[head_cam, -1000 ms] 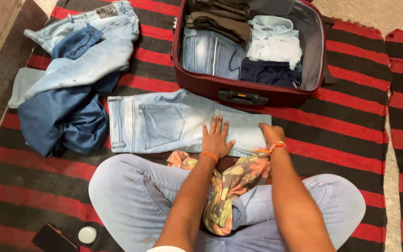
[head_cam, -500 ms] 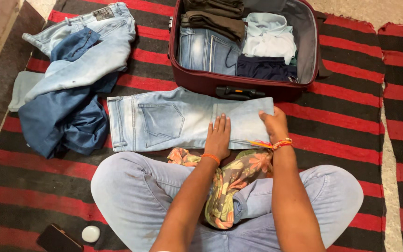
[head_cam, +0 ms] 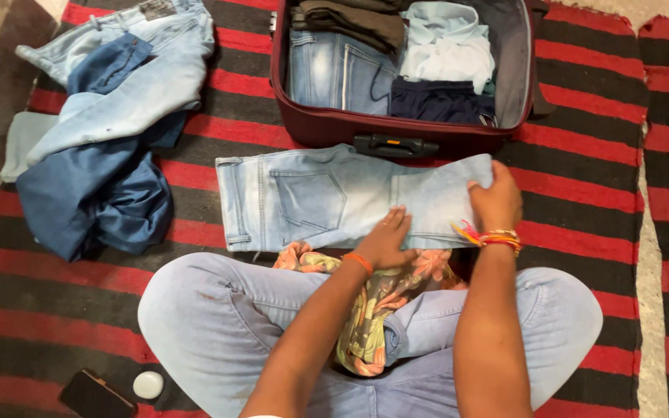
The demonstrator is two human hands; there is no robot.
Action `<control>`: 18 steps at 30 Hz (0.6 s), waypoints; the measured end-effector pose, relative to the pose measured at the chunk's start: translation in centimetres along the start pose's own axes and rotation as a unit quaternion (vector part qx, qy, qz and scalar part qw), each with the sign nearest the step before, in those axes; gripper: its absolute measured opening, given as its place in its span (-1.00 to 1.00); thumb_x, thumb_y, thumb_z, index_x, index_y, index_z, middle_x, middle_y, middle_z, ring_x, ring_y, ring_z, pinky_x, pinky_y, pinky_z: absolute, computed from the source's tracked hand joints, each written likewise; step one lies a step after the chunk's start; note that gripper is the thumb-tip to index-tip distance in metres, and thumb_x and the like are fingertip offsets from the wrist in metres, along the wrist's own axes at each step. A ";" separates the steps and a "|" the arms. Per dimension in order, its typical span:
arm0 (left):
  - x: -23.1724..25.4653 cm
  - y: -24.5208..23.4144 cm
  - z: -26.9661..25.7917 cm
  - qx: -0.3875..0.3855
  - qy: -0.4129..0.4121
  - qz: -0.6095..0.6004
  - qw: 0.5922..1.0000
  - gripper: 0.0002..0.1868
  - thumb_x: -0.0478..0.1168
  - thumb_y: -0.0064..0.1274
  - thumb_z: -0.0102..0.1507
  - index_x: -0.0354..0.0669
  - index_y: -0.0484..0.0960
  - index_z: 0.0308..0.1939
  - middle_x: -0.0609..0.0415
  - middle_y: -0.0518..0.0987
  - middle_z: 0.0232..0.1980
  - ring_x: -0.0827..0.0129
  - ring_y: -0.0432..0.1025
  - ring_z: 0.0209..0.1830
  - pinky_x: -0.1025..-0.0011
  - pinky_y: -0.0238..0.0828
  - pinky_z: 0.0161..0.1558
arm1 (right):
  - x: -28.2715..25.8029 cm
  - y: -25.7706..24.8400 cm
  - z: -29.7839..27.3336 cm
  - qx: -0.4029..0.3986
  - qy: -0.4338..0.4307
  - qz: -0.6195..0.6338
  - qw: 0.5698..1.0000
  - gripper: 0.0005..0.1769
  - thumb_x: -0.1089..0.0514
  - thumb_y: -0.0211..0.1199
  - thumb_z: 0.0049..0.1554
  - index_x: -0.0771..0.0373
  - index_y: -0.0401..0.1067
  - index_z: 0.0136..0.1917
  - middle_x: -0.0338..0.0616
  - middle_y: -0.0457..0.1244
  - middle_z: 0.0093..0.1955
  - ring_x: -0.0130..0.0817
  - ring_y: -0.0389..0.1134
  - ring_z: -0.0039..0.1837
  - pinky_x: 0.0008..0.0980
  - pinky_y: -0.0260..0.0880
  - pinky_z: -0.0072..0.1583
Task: The person folds pairs of jeans and places them inside an open suitcase on a striped rug.
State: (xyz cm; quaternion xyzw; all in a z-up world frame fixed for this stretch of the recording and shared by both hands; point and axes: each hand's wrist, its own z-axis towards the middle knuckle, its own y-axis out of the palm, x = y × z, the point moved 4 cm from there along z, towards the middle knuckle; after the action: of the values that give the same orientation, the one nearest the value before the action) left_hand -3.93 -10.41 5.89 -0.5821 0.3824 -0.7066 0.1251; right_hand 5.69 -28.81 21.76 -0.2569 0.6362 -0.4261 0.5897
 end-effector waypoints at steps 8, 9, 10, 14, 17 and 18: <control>-5.0 1.7 1.7 0.039 -0.122 -0.238 0.963 -0.16 0.23 -0.10 0.28 -0.28 0.40 0.48 -0.39 0.41 0.43 -0.23 0.22 0.47 0.09 0.18 0.40 | -1.6 2.0 -0.6 -0.018 -0.012 -0.001 1.000 -0.35 0.05 0.40 0.03 0.04 0.39 0.39 0.11 0.39 0.15 0.16 0.39 0.18 -0.01 0.37 0.17; -5.9 1.1 1.7 0.048 -0.238 -0.393 0.887 -0.14 0.29 -0.14 0.29 -0.28 0.51 0.46 -0.46 0.61 0.23 -0.33 0.43 0.25 0.04 0.39 0.22 | -2.8 2.0 -1.0 -0.034 -0.040 0.005 0.999 -0.33 0.04 0.40 0.04 0.07 0.37 0.41 0.14 0.40 0.11 0.16 0.41 0.15 -0.03 0.39 0.17; -6.3 -0.7 2.1 0.050 -0.237 -0.393 0.887 -0.14 0.29 -0.14 0.29 -0.28 0.51 0.46 -0.46 0.61 0.23 -0.33 0.43 0.25 0.04 0.39 0.22 | -4.0 2.0 -1.6 -0.034 -0.042 0.006 0.999 -0.33 0.04 0.40 0.04 0.07 0.37 0.41 0.14 0.40 0.11 0.16 0.41 0.15 -0.03 0.39 0.17; -7.7 -6.4 1.4 0.092 -0.288 -0.647 0.700 -0.12 0.44 -0.37 0.30 -0.11 0.31 0.44 -0.05 0.49 0.36 0.20 0.39 0.31 0.20 0.32 0.15 | -9.6 4.0 -4.7 -0.095 -0.107 0.081 0.986 -0.30 0.03 0.35 0.07 0.04 0.32 0.47 0.01 0.46 0.06 -0.05 0.48 0.07 -0.15 0.43 0.10; -9.3 -8.3 0.7 0.103 -0.270 -0.721 0.630 -0.11 0.50 -0.40 0.28 -0.05 0.32 0.42 -0.04 0.50 0.31 0.18 0.44 0.23 0.16 0.39 0.12 | -12.9 8.6 -6.4 -0.388 -0.075 0.422 0.816 -0.32 -0.01 0.26 0.20 0.08 0.16 0.53 -0.04 0.39 0.19 -0.34 0.40 0.02 -0.35 0.44 -0.02; -10.0 -8.5 0.4 0.121 -0.242 -0.743 0.612 -0.11 0.50 -0.34 0.27 -0.06 0.35 0.41 -0.04 0.52 0.30 0.16 0.45 0.22 0.16 0.40 0.15 | -12.5 9.1 -6.3 -0.389 -0.075 0.423 0.815 -0.32 -0.01 0.26 0.20 0.08 0.16 0.53 -0.04 0.39 0.19 -0.34 0.40 0.02 -0.35 0.44 -0.02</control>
State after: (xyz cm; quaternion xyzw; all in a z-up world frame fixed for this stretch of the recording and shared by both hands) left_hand 1.66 1.45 4.46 -0.7960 -0.3149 -0.4309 -0.2857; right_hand 3.38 -12.37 20.33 -0.2018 0.7485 0.1691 0.6086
